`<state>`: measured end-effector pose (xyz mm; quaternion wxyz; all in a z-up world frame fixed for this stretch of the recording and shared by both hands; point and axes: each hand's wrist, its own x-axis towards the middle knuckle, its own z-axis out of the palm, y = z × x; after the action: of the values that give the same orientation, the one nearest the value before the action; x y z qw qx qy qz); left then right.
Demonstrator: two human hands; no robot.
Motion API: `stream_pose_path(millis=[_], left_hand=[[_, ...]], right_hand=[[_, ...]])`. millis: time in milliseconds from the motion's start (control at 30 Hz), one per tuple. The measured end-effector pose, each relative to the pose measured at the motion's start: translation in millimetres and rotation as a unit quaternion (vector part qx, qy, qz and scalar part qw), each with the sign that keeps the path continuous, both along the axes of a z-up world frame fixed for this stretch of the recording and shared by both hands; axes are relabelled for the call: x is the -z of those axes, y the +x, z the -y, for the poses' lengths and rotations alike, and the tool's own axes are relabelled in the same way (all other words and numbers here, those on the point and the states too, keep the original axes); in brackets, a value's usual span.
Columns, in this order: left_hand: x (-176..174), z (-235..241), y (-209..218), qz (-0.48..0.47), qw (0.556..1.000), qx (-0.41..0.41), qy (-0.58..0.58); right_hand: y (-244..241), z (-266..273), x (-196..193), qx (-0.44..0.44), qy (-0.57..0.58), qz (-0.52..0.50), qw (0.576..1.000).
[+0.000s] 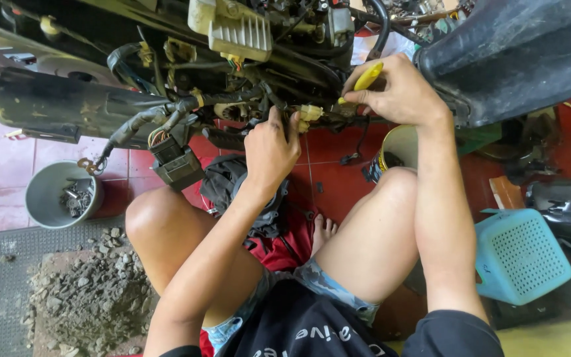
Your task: Cleaning motorcycle engine components and wiring with a small brush
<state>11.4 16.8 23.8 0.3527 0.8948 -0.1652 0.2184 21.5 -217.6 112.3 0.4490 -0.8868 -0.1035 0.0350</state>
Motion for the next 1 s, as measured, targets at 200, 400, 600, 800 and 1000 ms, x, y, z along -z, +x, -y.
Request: stream_pose_path(millis=[200, 400, 600, 800, 1000], left_hand=[[-1.8, -0.1, 0.4, 0.003, 1.000, 0.008, -0.004], [-0.6, -0.3, -0.1, -0.006, 1.000, 0.012, -0.006], [-0.3, -1.3, 0.0, -0.007, 1.000, 0.010, 0.002], [6.5, -2.1, 4.7, -0.091, 0.993, 0.018, 0.066], [9.4, -5.1, 4.8, -0.094, 0.993, 0.020, 0.065]], right_hand=[[0.6, -3.1, 0.6, -0.006, -0.156, 0.088, 0.984], [-7.7, 6.2, 1.4, -0.068, 0.156, 0.188, 0.967], [-6.0, -22.9, -11.3, -0.047, -0.055, 0.183, 0.981], [9.7, -16.6, 14.9, -0.074, 0.094, 0.129, 0.984], [1.4, -32.0, 6.7, -0.109, 0.171, 0.211, 0.956]])
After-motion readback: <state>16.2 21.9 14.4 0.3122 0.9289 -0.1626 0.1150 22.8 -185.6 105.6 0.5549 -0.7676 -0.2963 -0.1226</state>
